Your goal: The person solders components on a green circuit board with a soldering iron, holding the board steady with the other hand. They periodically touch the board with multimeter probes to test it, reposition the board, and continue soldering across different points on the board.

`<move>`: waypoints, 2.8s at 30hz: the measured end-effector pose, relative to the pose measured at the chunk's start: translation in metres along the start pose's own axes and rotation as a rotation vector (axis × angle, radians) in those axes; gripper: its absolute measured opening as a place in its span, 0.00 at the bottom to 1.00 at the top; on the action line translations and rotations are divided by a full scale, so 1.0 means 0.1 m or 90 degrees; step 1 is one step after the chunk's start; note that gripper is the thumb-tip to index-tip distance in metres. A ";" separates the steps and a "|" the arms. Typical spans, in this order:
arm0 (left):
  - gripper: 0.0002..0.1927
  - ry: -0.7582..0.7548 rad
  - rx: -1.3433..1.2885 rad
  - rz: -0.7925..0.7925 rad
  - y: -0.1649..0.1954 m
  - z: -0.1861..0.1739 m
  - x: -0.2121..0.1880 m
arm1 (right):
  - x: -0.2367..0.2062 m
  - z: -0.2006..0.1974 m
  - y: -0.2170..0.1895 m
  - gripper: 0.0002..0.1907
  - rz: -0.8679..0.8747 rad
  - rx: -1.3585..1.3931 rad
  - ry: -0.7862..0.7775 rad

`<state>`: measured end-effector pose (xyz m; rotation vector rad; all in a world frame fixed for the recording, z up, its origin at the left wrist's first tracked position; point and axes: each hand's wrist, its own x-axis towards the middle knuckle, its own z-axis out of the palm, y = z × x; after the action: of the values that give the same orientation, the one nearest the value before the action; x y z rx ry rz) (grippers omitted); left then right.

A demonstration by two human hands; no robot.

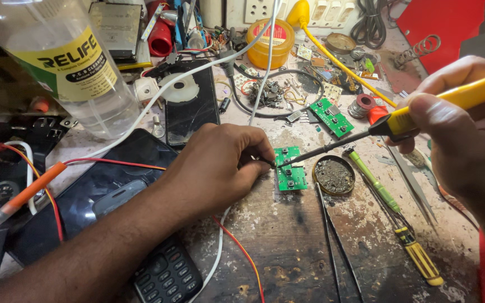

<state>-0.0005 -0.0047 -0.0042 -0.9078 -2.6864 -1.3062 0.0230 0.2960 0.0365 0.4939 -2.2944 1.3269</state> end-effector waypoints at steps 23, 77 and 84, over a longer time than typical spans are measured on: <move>0.07 -0.004 0.000 -0.006 0.04 -0.02 0.00 | 0.04 -0.03 0.04 0.06 0.008 0.065 0.005; 0.07 -0.008 0.013 -0.036 0.06 -0.02 -0.01 | 0.11 0.00 -0.02 0.07 0.091 -0.008 0.003; 0.06 0.007 0.016 0.013 0.05 -0.01 -0.01 | 0.07 -0.07 0.06 0.07 0.065 0.007 -0.008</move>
<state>0.0022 -0.0038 -0.0003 -0.9205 -2.6710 -1.2670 0.0156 0.3039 0.0392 0.3942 -2.3515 1.3894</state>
